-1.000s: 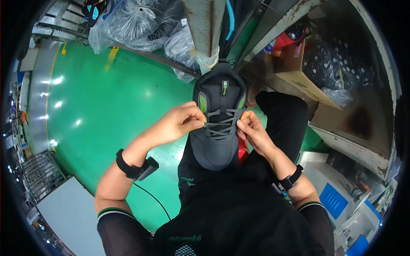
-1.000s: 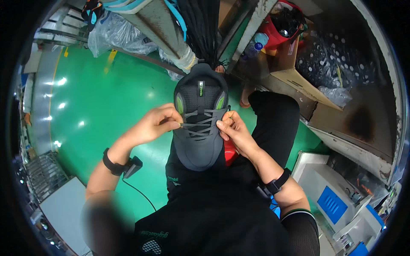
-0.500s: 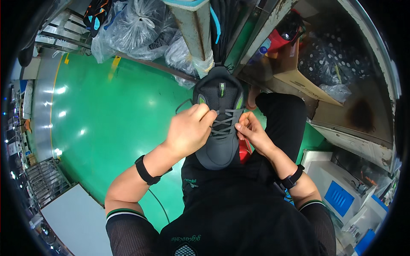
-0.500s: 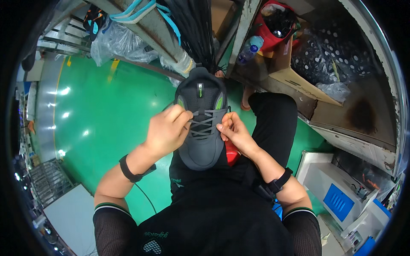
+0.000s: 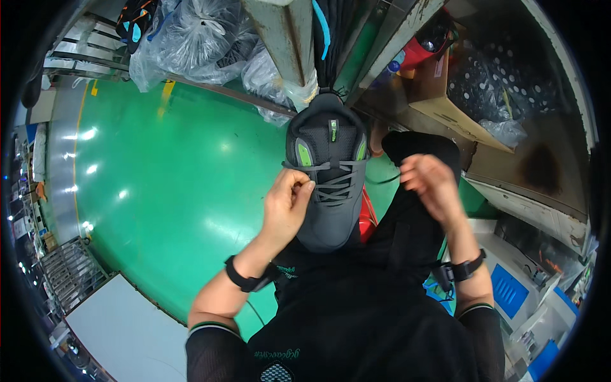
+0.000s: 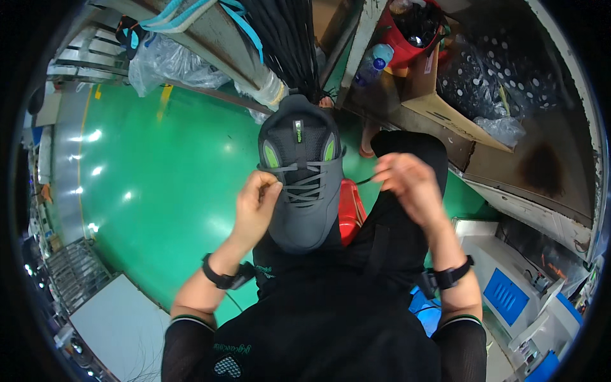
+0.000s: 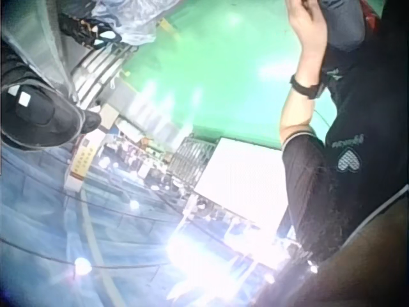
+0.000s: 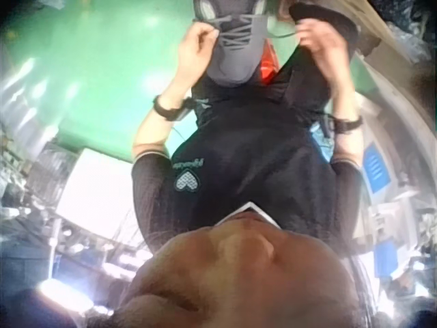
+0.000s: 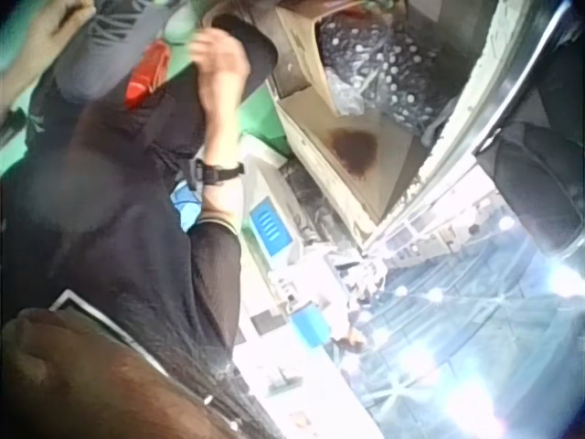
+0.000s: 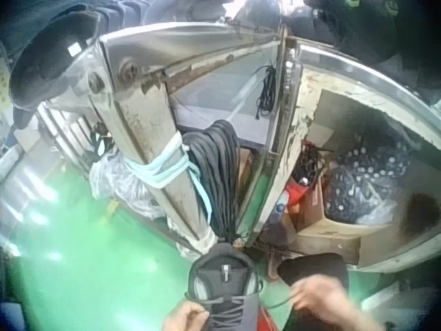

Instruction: Lacing a shoe and adjusting the tongue in a shoe manufacturing facility.

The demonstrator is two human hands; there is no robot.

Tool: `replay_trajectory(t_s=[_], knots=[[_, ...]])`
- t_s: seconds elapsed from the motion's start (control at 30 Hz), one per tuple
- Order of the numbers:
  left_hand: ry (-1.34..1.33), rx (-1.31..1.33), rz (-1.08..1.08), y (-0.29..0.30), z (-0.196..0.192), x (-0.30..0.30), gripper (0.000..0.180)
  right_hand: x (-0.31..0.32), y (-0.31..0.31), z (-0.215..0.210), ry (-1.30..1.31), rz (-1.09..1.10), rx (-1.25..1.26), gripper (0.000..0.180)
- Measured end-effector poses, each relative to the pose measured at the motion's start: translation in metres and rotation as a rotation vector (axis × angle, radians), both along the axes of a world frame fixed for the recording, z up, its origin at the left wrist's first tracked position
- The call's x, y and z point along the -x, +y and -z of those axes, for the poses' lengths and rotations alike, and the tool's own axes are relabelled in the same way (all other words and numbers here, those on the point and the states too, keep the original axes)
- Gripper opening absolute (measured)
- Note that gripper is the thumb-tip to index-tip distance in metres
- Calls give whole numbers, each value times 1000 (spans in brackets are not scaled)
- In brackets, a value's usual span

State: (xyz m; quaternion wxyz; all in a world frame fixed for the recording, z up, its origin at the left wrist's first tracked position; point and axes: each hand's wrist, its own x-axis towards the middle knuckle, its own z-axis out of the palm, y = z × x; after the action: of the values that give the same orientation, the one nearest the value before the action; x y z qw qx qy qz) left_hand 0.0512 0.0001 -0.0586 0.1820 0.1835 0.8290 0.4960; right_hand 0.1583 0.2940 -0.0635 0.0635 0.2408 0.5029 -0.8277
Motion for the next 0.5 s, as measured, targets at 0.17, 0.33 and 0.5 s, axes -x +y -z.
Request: replay_trajectory(t_s=[0.17, 0.33, 0.5], knots=[[-48, -147, -178, 2, 12, -4, 29, -116, 199, 16, -89, 717, -325, 24], [-691, -493, -49, -16, -12, 8, 35, -188, 268, 58, -67, 951, -534, 20], [-829, -564, -174, -37, -10, 2, 40, -2, 36, -7, 91, 346, -828, 26]])
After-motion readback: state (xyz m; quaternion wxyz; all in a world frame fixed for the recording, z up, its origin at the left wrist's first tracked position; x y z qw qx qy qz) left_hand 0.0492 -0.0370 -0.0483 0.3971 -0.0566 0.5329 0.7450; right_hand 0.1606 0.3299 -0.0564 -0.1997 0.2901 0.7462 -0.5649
